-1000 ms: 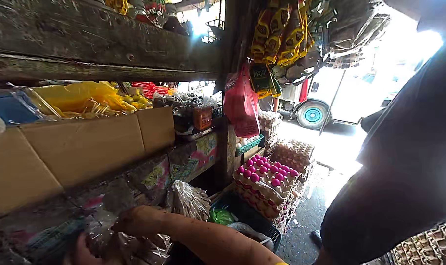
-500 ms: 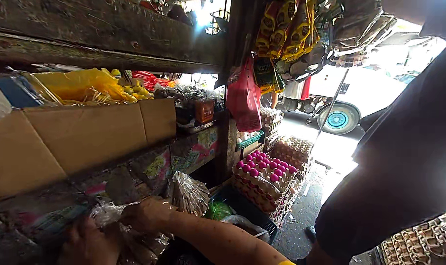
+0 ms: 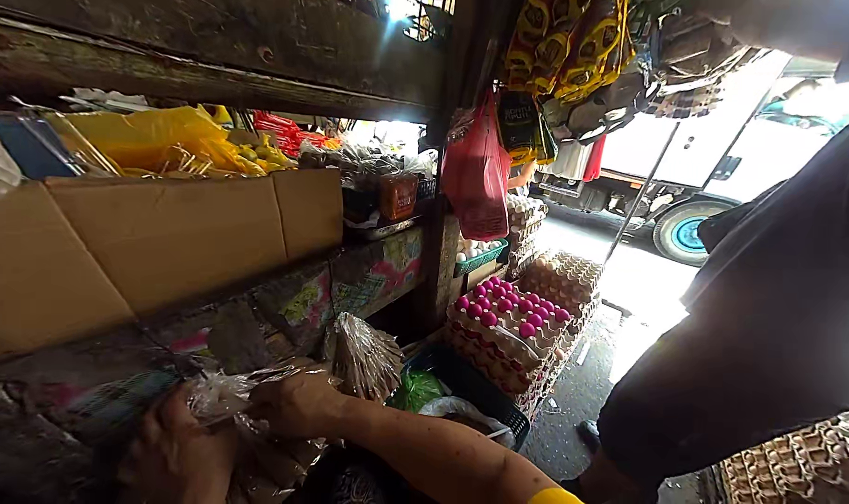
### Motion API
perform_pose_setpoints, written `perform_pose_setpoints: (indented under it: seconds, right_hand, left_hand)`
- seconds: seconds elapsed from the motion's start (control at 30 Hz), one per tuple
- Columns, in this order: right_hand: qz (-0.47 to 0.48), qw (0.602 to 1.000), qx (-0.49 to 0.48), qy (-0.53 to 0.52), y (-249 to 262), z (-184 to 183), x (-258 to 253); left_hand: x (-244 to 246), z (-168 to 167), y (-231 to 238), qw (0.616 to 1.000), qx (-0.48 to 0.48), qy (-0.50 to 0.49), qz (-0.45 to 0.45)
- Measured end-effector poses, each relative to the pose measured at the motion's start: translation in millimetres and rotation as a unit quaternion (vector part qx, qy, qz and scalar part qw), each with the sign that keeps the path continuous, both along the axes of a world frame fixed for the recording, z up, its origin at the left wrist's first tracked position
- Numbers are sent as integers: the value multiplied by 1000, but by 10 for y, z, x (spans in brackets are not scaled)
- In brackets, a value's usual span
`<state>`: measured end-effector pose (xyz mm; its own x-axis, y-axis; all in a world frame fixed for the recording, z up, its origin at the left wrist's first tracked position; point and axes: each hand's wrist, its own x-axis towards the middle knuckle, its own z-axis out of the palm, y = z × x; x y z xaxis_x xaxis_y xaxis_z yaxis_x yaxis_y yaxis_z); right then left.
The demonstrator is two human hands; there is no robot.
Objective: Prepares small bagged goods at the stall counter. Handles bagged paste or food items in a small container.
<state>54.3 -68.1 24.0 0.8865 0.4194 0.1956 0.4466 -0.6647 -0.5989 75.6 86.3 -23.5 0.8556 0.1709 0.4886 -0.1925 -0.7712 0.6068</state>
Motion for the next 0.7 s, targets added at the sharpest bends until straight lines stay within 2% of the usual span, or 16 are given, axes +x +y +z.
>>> perform_pose_setpoints:
  seconds: [0.17,0.23,0.3,0.37,0.47,0.53,0.7]
  right_hand:
    - [18,1000,0,-1,-107,-104,-139]
    - [41,998,-29,38,-242,-183,-429]
    - [39,997,-16,65,-491,-317,-788]
    - [-4,997,31,77,-861,-403,-1093]
    - [-69,992,46,98,-1482,-432,-1461]
    - [-112,990,13,87,-1834,-450,-1646]
    - [-202,971,-121,43,-2655,-179,-1824]
  left_hand:
    - [34,-85,22,1000,12,-26,1]
    - [49,-52,38,1000,12,-18,-4]
    - [59,-42,47,1000,7,-9,-4]
    - [63,-49,54,1000,11,-2,0]
    - [54,-25,15,1000,14,26,2]
    - [62,-22,-2,999,11,34,6]
    - [97,-56,3,999,14,38,20]
